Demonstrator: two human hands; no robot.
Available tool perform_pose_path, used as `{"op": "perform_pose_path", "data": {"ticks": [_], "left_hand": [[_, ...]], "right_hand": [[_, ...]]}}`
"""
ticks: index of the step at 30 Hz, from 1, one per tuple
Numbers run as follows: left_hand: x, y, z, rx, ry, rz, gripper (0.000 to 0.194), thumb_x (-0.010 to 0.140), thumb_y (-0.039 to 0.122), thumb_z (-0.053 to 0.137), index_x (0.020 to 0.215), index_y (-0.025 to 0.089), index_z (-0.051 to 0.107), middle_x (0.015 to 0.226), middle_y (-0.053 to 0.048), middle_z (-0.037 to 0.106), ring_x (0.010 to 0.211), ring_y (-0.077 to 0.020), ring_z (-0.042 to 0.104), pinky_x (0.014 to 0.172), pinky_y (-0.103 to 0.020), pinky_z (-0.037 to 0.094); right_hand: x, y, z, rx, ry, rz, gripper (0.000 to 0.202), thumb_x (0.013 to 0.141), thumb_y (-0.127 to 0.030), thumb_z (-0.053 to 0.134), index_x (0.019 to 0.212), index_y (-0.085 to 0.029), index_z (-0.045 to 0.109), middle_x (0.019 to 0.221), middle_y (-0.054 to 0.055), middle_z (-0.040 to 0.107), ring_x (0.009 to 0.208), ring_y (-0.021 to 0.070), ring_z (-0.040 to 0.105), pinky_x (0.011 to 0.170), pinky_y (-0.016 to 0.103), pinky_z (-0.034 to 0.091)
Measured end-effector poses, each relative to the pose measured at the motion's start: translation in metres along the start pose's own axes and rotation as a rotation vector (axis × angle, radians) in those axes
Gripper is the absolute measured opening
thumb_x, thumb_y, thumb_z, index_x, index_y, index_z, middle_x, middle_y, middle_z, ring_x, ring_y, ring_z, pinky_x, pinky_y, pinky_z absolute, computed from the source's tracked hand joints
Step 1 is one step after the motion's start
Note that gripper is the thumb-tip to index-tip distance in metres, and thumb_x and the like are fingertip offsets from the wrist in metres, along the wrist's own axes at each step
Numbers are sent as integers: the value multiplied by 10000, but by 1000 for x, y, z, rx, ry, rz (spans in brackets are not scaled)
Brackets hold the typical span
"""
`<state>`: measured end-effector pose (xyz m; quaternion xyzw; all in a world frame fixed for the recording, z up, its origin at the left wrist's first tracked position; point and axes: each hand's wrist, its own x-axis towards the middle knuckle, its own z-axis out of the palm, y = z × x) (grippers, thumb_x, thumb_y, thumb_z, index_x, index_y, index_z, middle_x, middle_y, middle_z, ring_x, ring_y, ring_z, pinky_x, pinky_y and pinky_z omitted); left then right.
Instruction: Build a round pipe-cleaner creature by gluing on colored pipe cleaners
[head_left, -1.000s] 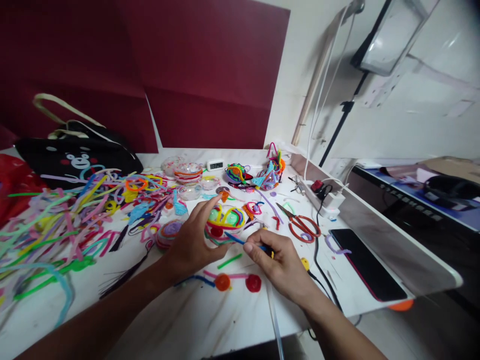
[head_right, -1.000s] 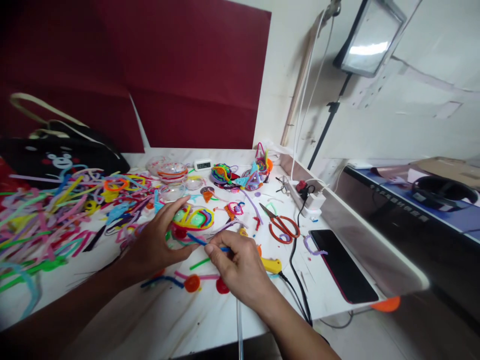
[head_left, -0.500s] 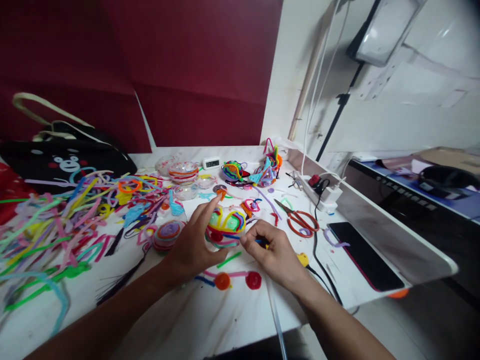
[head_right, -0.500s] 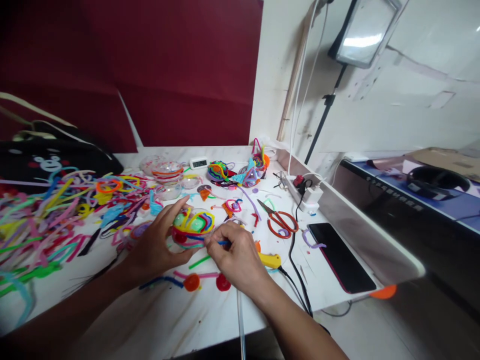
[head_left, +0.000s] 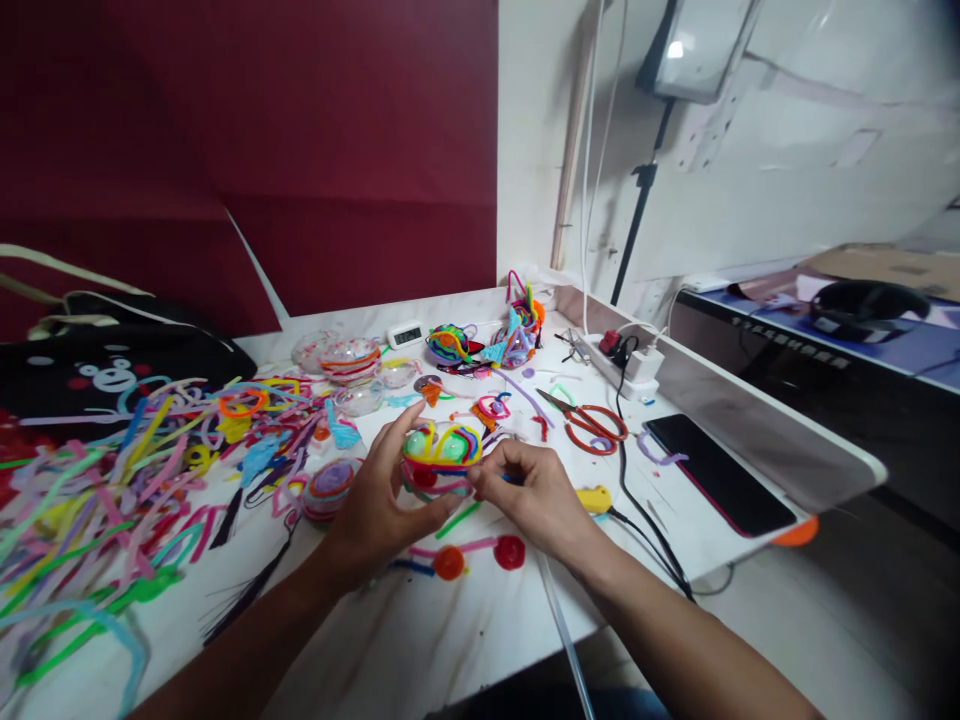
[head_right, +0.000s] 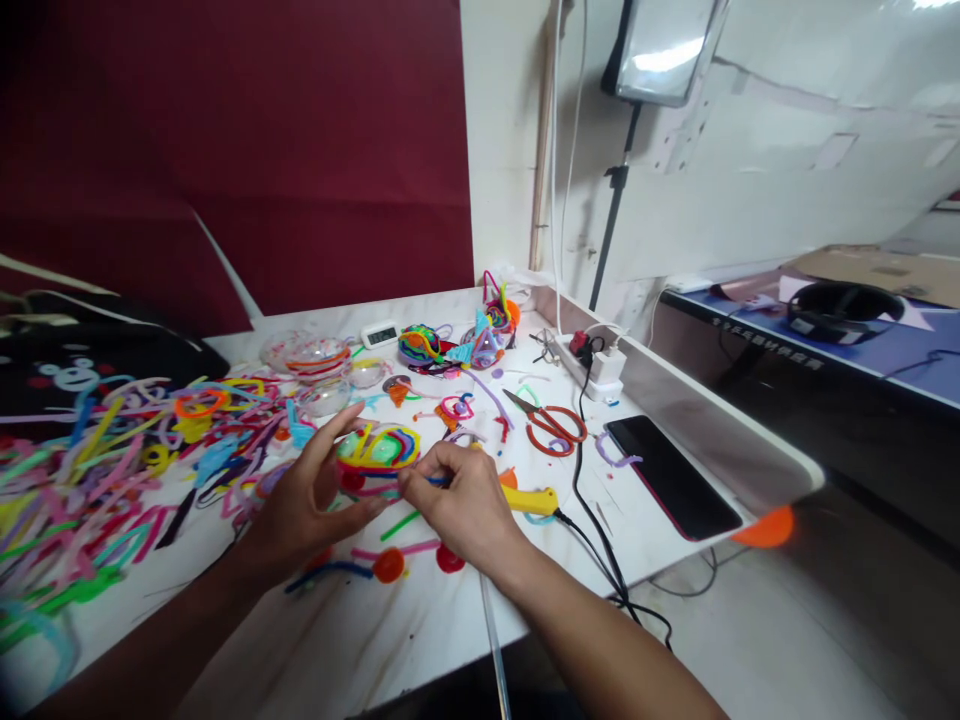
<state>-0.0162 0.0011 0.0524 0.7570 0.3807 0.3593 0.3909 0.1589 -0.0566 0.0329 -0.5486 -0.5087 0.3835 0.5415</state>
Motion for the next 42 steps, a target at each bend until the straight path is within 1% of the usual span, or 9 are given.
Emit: {"op": "perform_pose_path", "data": {"ticks": [3, 6, 11, 16, 20, 24, 28, 33, 42], "left_hand": [[-1, -3, 2, -245, 11, -96, 772, 747, 378, 723, 1431, 222, 400, 1427, -115, 487, 1282, -320, 487, 994, -389, 463], [0, -4, 6, -340, 68, -133, 661, 760, 368, 706, 1362, 212, 483, 1365, -105, 548, 1240, -303, 524, 960, -366, 479], [1, 5, 11, -431, 126, -210, 705, 683, 338, 766, 1320, 205, 496, 1361, -112, 549, 1222, -296, 539, 932, -345, 483], [2, 11, 11, -590, 85, -332, 752, 641, 308, 804, 1313, 222, 477, 1151, -72, 670, 1015, -248, 647, 803, -306, 518], [2, 9, 7, -646, 86, -365, 739, 629, 263, 817, 1294, 239, 496, 1025, -36, 699, 910, -215, 669, 741, -279, 519], [0, 5, 4, -693, 55, -388, 740, 655, 252, 801, 1319, 233, 477, 912, -9, 708, 831, -189, 672, 732, -275, 509], [-1, 2, 4, -741, 45, -387, 719, 665, 258, 794, 1311, 223, 481, 921, -17, 719, 817, -190, 676, 725, -274, 508], [-1, 2, 4, -811, 10, -388, 659, 681, 228, 772, 1279, 212, 494, 887, -25, 728, 760, -192, 685, 719, -303, 526], [-3, -8, 3, -865, -50, -385, 564, 756, 231, 730, 1276, 198, 514, 973, -67, 721, 889, -234, 683, 798, -361, 518]], "right_hand": [[-1, 0, 0, -4, 19, 9, 207, 750, -359, 646, 654, -180, 609, 632, 11, 632, 585, 138, 531, 574, 264, 402], [-1, 1, 0, -8, 30, 4, 214, 753, -361, 646, 647, -178, 608, 629, 14, 638, 585, 138, 533, 584, 266, 409], [-2, 0, 1, 83, 36, 2, 216, 751, -358, 661, 650, -172, 613, 613, 13, 635, 564, 126, 526, 565, 256, 399], [-4, -4, 4, 286, 18, 63, 218, 719, -340, 711, 639, -167, 605, 585, -2, 627, 513, 96, 507, 504, 224, 370], [-6, -6, 5, 408, -12, 98, 261, 687, -364, 764, 685, -163, 597, 557, -20, 625, 484, 81, 512, 486, 207, 361], [-7, -4, 5, 490, -42, 116, 363, 654, -412, 804, 797, -175, 570, 578, -20, 645, 541, 119, 599, 489, 207, 363], [-8, -3, 3, 510, -67, 87, 393, 683, -441, 786, 857, -200, 529, 600, -23, 658, 571, 142, 629, 490, 220, 364], [-10, -3, 2, 498, -91, 62, 399, 717, -442, 760, 905, -217, 490, 624, -23, 678, 525, 124, 588, 494, 227, 365], [-11, 2, 2, 550, -68, 64, 434, 691, -387, 795, 938, -224, 478, 623, -37, 669, 534, 124, 581, 485, 215, 325]]}}
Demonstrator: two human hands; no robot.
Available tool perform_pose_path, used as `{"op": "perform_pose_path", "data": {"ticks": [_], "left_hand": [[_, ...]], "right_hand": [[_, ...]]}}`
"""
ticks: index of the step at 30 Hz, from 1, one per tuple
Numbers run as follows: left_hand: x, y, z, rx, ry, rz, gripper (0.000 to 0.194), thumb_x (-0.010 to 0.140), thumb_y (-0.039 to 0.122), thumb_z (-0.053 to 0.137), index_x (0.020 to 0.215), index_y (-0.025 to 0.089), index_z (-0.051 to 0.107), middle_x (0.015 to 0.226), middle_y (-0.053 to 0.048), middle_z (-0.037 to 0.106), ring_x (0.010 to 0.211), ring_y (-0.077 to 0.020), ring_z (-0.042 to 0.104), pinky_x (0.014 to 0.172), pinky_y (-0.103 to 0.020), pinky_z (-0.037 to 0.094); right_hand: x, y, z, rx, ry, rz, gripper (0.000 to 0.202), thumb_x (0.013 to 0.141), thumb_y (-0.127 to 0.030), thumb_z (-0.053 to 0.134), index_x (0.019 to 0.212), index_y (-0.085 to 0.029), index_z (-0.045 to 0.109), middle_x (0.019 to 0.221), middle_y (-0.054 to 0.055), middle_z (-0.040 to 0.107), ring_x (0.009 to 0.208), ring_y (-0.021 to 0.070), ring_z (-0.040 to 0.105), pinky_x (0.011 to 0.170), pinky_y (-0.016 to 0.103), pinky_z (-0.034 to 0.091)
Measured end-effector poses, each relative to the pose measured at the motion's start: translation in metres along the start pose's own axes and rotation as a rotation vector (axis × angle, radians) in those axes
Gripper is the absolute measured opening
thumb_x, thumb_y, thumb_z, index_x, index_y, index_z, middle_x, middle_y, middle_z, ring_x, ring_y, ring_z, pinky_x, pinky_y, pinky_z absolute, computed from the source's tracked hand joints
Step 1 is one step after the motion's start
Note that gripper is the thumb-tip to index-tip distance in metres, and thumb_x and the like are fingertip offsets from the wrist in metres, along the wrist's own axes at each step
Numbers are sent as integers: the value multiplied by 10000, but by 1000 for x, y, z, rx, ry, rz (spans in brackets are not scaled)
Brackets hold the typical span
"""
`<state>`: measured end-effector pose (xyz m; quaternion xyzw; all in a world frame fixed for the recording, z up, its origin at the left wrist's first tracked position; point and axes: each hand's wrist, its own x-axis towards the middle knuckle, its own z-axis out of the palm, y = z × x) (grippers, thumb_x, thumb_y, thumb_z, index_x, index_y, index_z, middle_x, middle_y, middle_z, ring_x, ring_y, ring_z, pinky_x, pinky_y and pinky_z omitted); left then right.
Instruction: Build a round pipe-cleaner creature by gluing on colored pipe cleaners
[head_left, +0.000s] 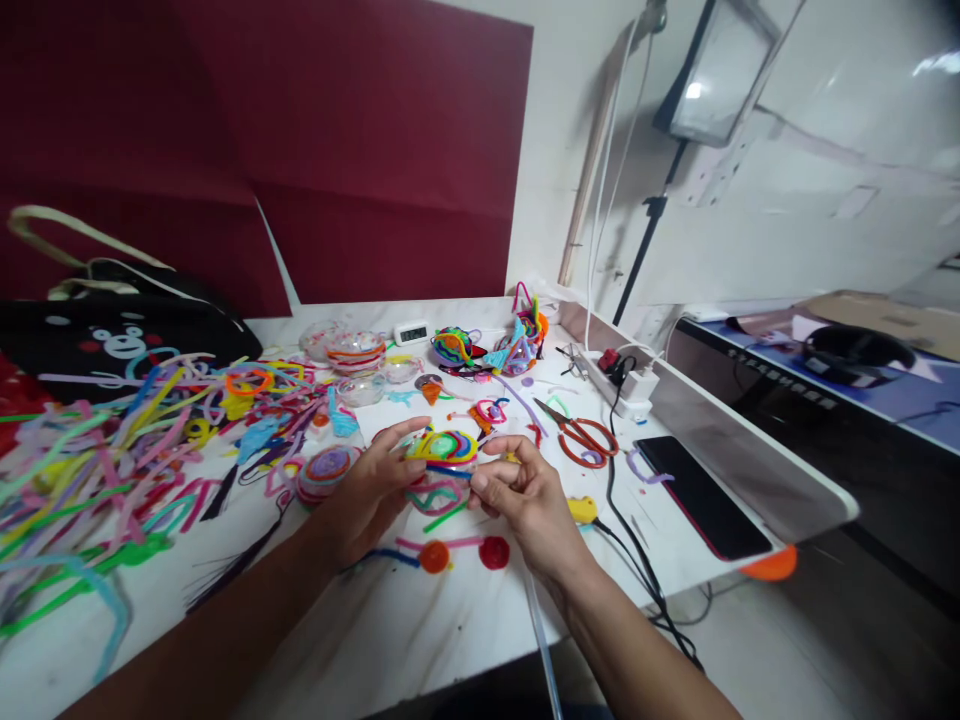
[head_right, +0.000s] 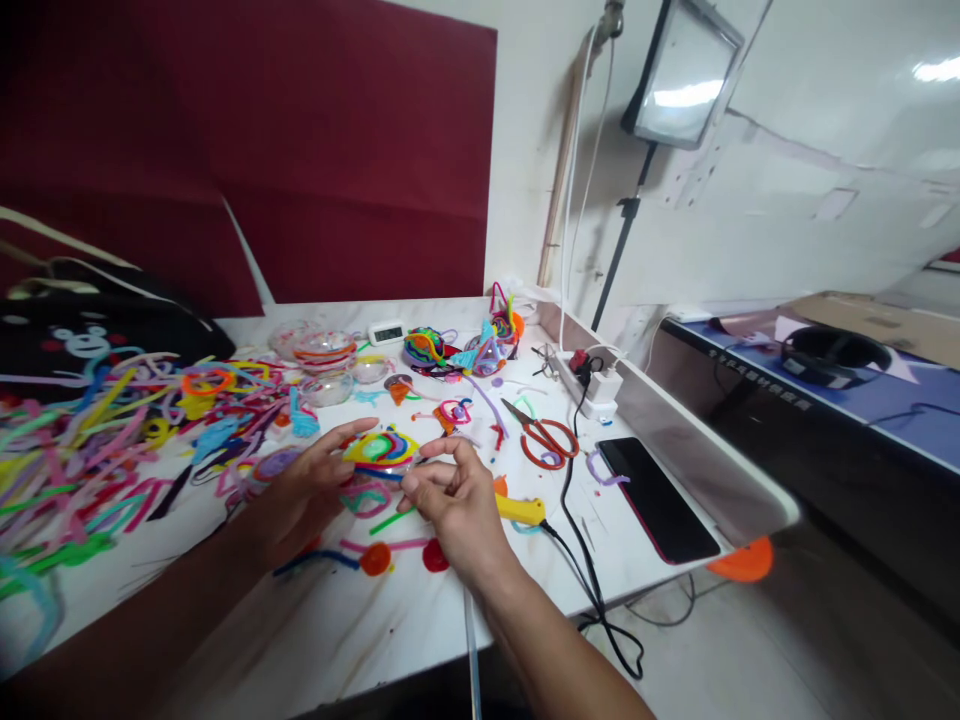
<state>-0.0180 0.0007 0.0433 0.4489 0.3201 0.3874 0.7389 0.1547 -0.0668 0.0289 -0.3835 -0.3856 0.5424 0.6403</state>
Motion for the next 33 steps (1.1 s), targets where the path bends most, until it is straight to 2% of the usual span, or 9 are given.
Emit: {"op": "perform_pose_path", "data": {"ticks": [6, 15, 24, 33], "left_hand": [[0, -1, 0, -28, -50, -5, 544, 733, 238, 746, 1240, 232, 550, 1016, -65, 711, 913, -238, 676, 800, -369, 523], [3, -6, -7, -51, -99, 53, 474, 732, 216, 732, 1188, 254, 608, 1083, -73, 711, 992, -266, 669, 847, -378, 503], [2, -8, -8, -30, -121, 93, 536, 723, 213, 738, 1229, 261, 567, 1120, -71, 673, 1016, -268, 653, 861, -391, 499], [-1, -3, -3, 40, -107, 135, 545, 679, 228, 779, 1188, 274, 591, 1105, -63, 671, 1005, -260, 657, 879, -392, 515]], "right_hand": [[0, 2, -3, -22, -39, -16, 398, 725, -388, 778, 939, -235, 479, 621, -42, 664, 542, 124, 574, 506, 223, 336], [-2, -4, -4, -266, -23, -36, 384, 757, -467, 736, 981, -212, 555, 647, -15, 686, 542, 126, 566, 511, 243, 372], [-1, 1, -11, -200, -63, 28, 354, 783, -424, 735, 954, -220, 503, 600, -29, 675, 529, 117, 553, 540, 231, 375], [5, -3, -16, -135, -93, 109, 410, 693, -389, 819, 914, -217, 519, 576, -20, 681, 526, 133, 605, 504, 214, 363]]}}
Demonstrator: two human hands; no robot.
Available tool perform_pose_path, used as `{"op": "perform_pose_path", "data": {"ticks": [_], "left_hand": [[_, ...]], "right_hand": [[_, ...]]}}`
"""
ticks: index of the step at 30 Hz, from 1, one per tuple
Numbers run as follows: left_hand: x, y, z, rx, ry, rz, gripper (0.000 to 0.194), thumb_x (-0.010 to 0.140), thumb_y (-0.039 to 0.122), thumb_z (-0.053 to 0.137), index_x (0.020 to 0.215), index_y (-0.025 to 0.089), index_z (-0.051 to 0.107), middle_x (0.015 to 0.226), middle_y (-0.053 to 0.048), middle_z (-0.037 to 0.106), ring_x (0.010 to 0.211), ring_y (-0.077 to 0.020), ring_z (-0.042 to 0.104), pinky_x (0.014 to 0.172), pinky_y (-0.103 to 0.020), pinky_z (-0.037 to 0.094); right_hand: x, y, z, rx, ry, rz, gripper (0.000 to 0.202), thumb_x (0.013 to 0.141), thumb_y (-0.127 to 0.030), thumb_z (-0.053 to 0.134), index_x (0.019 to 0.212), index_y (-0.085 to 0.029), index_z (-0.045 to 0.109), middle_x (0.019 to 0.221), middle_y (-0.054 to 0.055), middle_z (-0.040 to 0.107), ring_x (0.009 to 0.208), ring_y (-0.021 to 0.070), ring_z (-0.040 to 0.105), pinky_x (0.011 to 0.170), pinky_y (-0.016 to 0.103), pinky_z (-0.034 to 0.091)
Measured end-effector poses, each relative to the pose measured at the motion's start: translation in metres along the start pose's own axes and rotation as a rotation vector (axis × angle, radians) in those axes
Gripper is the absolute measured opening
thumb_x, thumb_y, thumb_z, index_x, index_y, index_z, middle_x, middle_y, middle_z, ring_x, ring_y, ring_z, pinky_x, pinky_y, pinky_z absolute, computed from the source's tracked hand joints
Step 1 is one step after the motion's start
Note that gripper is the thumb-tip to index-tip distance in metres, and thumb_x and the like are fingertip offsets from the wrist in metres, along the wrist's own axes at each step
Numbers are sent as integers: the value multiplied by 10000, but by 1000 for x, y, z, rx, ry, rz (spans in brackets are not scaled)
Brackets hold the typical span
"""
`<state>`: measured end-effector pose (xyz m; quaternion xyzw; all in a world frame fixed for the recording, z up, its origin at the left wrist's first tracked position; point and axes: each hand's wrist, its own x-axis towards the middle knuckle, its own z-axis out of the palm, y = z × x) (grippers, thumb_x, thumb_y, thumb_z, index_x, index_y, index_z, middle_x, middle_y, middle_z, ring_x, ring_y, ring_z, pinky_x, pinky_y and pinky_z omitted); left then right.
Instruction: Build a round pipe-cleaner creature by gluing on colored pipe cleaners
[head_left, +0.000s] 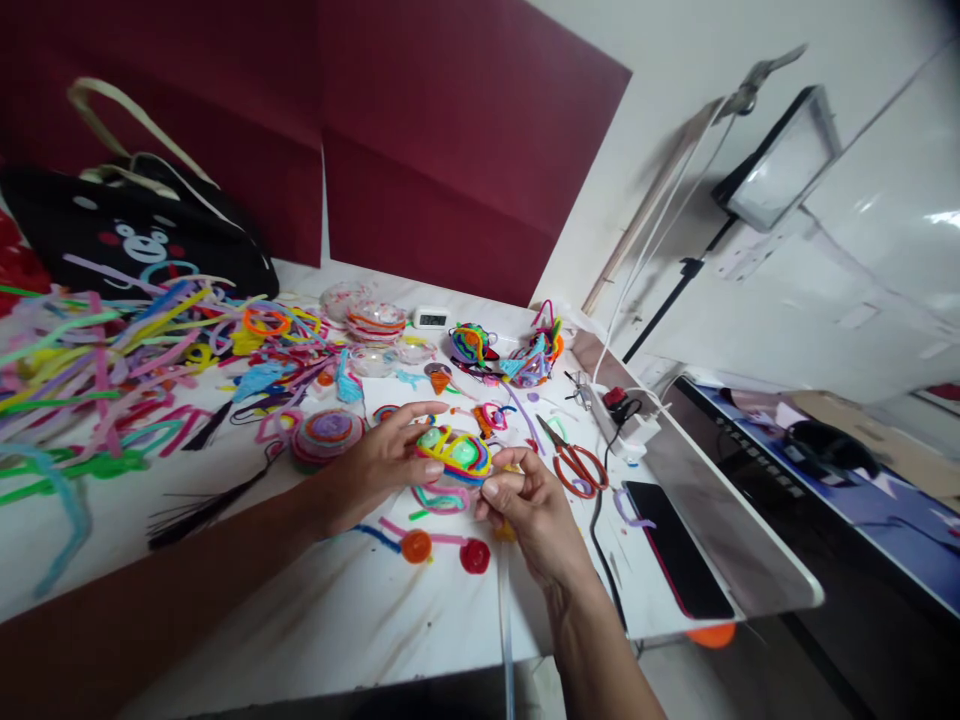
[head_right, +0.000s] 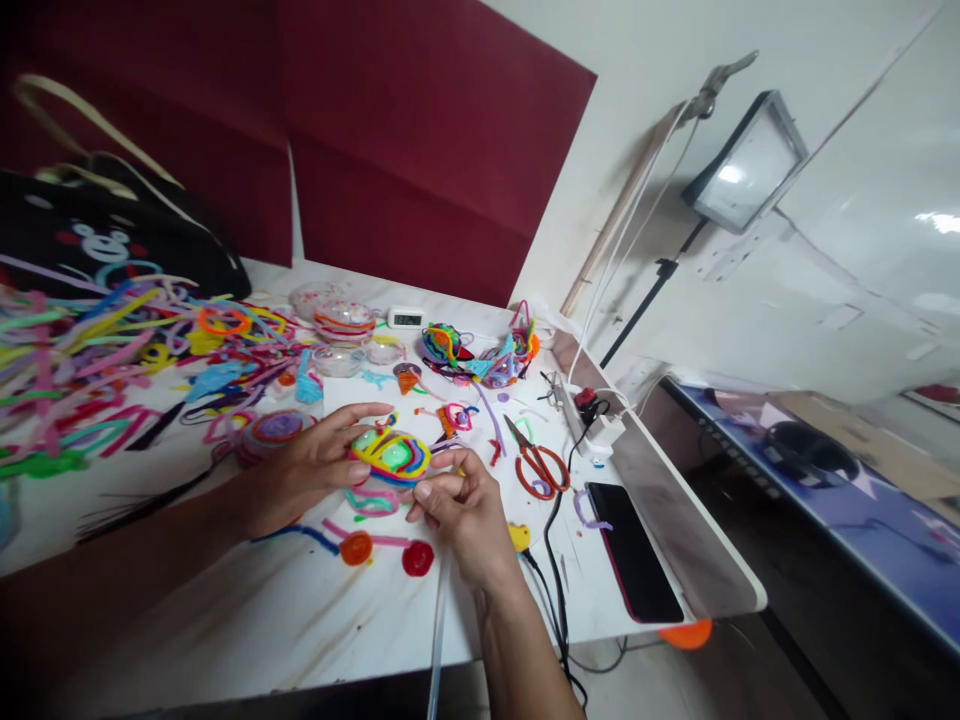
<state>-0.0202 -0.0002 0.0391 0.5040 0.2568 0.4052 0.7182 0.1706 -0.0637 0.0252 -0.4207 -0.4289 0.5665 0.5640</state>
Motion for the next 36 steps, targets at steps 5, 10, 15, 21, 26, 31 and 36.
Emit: {"op": "perform_pose_path", "data": {"ticks": [5, 10, 15, 21, 26, 31, 36], "left_hand": [[0, -1, 0, -1, 6, 10, 558, 686, 230, 780, 1203, 266, 575, 1112, -63, 661, 1048, -257, 640, 873, -370, 513], [1, -3, -2, -5, -13, -4, 578, 677, 228, 794, 1205, 268, 563, 1149, -69, 642, 1067, -260, 629, 837, -344, 519], [0, -3, 0, 38, 2, -11, 575, 685, 245, 792, 1206, 257, 549, 1138, -69, 649, 1026, -245, 640, 803, -322, 519], [1, -7, -2, 113, 17, 16, 644, 678, 255, 786, 1254, 255, 496, 1204, -82, 638, 1054, -258, 639, 826, -332, 524], [4, -14, -8, 169, -8, 29, 680, 699, 278, 775, 1293, 260, 445, 1262, -98, 620, 1098, -270, 626, 847, -342, 531], [5, -16, -7, 196, 10, 63, 680, 693, 308, 781, 1286, 246, 455, 1254, -110, 630, 1094, -278, 634, 898, -369, 518], [0, -14, 0, 215, 30, 96, 668, 690, 305, 772, 1275, 225, 461, 1307, -132, 601, 1122, -296, 621, 934, -402, 506]], "right_hand": [[2, -3, -2, 17, -8, 3, 409, 678, -360, 835, 885, -212, 515, 587, -21, 688, 503, 114, 597, 486, 195, 356], [2, -3, -4, 21, -27, 9, 390, 685, -330, 837, 883, -208, 524, 619, -27, 699, 509, 97, 601, 495, 183, 362], [4, -4, -7, 26, -40, 10, 371, 689, -336, 831, 876, -209, 536, 601, -42, 686, 508, 104, 600, 501, 195, 373], [11, -5, -13, 12, -107, 48, 427, 650, -350, 856, 887, -206, 532, 606, -31, 695, 495, 112, 601, 474, 194, 364], [16, -5, -19, 19, -159, 68, 429, 659, -347, 856, 882, -201, 519, 582, -33, 689, 475, 103, 596, 458, 184, 350], [17, -6, -20, 22, -181, 54, 426, 668, -355, 848, 888, -195, 521, 636, -6, 724, 481, 100, 606, 452, 182, 347], [15, -8, -20, 21, -197, 58, 434, 660, -344, 853, 877, -192, 509, 621, -21, 718, 481, 96, 614, 450, 178, 346]]}}
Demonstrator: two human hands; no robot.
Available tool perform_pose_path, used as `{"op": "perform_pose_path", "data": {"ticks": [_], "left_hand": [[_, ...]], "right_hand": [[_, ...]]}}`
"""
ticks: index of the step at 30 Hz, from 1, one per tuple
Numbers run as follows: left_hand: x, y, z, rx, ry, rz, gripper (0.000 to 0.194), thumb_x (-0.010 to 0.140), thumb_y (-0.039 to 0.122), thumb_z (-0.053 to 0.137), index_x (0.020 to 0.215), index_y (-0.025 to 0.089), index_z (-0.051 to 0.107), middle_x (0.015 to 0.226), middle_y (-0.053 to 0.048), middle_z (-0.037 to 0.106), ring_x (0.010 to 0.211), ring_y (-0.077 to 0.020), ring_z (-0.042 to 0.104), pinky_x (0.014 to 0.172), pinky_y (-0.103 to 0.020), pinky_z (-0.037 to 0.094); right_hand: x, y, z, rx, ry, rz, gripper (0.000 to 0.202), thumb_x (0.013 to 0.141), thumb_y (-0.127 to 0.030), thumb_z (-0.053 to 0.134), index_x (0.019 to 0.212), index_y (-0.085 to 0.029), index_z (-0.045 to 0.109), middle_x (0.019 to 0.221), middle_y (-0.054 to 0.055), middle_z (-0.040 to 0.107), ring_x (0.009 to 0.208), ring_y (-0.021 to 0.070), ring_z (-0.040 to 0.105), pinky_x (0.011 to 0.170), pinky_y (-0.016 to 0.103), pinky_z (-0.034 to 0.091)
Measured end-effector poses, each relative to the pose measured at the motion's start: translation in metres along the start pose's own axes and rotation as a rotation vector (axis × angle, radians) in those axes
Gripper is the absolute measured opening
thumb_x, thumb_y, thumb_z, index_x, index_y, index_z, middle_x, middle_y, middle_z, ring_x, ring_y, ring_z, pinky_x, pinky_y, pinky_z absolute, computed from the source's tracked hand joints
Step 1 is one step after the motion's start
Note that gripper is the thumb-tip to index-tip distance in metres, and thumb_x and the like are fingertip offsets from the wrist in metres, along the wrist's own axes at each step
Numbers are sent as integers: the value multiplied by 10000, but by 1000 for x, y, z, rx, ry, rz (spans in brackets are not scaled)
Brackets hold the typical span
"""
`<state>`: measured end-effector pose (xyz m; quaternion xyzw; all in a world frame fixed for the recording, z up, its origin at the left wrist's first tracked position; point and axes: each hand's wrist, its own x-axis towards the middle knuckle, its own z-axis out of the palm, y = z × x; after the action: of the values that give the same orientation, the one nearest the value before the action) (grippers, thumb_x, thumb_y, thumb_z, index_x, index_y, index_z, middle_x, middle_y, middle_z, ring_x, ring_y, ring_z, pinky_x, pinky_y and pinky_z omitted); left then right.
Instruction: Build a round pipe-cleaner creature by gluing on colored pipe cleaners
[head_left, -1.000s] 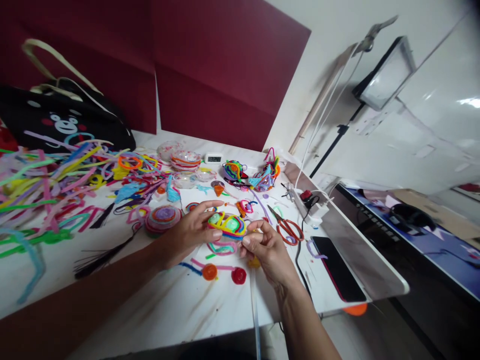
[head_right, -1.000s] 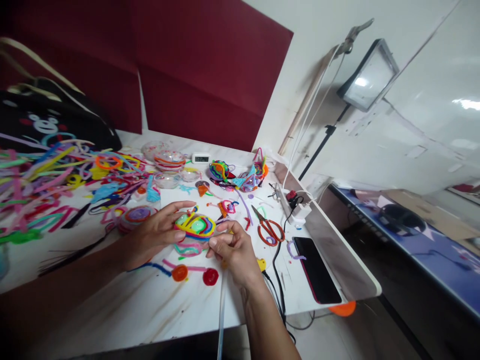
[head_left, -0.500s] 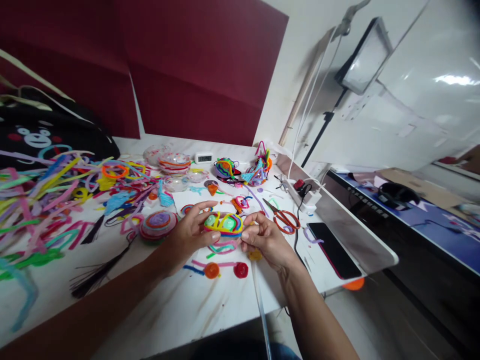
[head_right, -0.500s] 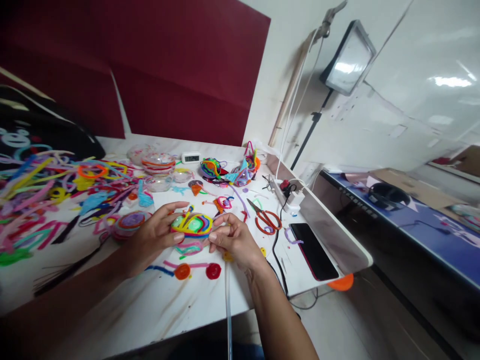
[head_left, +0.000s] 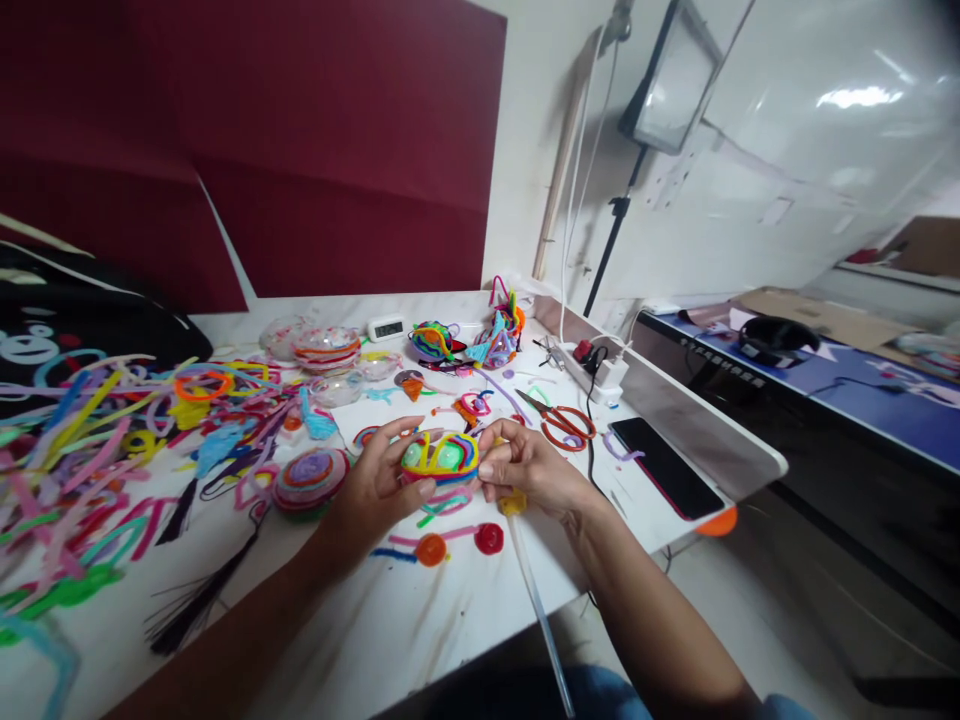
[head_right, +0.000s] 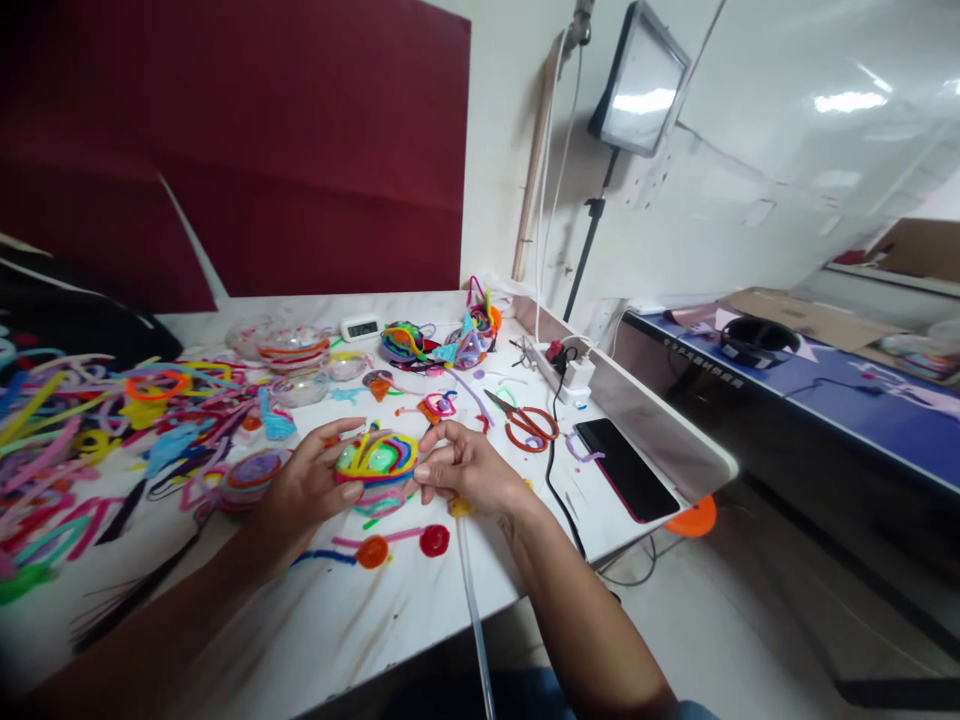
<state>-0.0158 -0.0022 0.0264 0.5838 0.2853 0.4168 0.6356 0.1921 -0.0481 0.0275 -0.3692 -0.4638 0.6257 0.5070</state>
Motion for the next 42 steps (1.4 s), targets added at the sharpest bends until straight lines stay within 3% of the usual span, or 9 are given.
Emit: {"op": "perform_pose_path", "data": {"ticks": [10, 22, 32, 42], "left_hand": [[-3, 0, 5, 29, 20, 45, 630, 696, 321, 754, 1250, 232, 466, 1382, -140, 554, 1235, -321, 550, 969, -417, 491], [-4, -2, 6, 123, 61, 51, 612, 753, 379, 679, 1283, 202, 431, 1297, -140, 599, 1160, -301, 595, 974, -439, 468], [-1, -15, 3, 144, 67, 65, 614, 785, 401, 647, 1306, 194, 397, 1328, -152, 574, 1204, -301, 565, 985, -433, 462], [-1, -17, 3, 111, 66, 59, 615, 807, 404, 637, 1335, 202, 397, 1304, -133, 589, 1170, -288, 579, 942, -404, 475]], "right_hand": [[-3, -1, 2, -22, 30, -7, 442, 649, -362, 856, 870, -188, 514, 553, -45, 685, 479, 101, 616, 436, 173, 336], [-1, 2, 1, -14, 33, -11, 455, 634, -379, 861, 871, -185, 525, 609, -17, 703, 498, 108, 617, 458, 188, 348], [-2, 4, 0, -19, 27, -19, 444, 664, -363, 846, 894, -186, 509, 585, -21, 706, 475, 98, 592, 454, 187, 328], [-2, 3, 5, 33, 88, -21, 466, 599, -321, 886, 861, -184, 525, 568, -41, 700, 466, 101, 610, 460, 181, 369]]}}
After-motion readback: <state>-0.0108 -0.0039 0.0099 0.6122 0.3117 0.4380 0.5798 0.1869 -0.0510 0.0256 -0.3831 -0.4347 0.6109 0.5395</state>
